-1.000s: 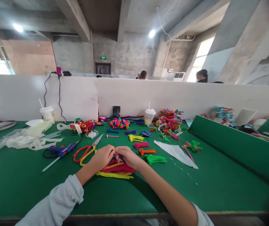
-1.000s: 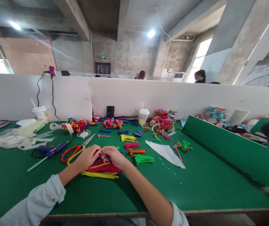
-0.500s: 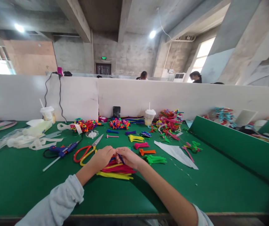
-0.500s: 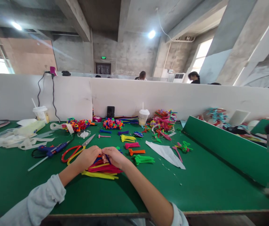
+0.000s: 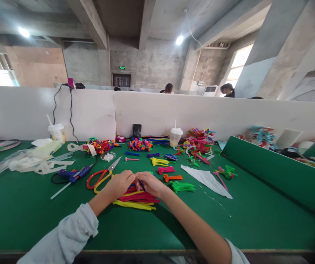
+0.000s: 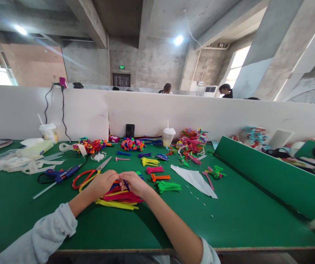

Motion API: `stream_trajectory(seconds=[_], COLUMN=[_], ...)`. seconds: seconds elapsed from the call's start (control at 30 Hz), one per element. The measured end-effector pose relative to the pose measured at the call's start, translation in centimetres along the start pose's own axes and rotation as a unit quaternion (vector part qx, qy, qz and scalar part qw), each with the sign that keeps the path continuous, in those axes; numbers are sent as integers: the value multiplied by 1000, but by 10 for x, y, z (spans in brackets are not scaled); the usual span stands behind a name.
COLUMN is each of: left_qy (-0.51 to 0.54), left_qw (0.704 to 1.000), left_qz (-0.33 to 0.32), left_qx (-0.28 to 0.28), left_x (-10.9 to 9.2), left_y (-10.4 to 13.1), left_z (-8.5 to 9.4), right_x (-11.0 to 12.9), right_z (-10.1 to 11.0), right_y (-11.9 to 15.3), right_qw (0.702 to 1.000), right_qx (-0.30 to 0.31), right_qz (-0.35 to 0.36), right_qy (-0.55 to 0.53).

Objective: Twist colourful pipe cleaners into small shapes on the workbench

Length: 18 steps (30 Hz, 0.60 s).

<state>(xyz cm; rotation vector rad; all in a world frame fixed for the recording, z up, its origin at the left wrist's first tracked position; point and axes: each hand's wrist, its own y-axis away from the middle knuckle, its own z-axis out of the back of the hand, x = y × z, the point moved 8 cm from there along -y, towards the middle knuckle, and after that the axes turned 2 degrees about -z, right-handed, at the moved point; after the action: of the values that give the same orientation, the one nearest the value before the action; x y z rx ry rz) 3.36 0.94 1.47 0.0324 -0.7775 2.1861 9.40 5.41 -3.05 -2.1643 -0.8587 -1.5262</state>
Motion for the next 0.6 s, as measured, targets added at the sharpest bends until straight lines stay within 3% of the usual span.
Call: stream_trajectory(seconds=[0.4, 0.6], left_qy=[-24, -53], left_qw=[999, 999], left_qz=[-21, -12], left_qx=[0, 5], left_x=[-3, -4], left_y=[0, -2], left_z=[0, 2], right_x=[-3, -1], right_z=[-1, 3], right_y=[0, -2], right_qw=[999, 998], right_qx=[4, -33], right_qz=[-8, 26], right_qy=[-49, -38])
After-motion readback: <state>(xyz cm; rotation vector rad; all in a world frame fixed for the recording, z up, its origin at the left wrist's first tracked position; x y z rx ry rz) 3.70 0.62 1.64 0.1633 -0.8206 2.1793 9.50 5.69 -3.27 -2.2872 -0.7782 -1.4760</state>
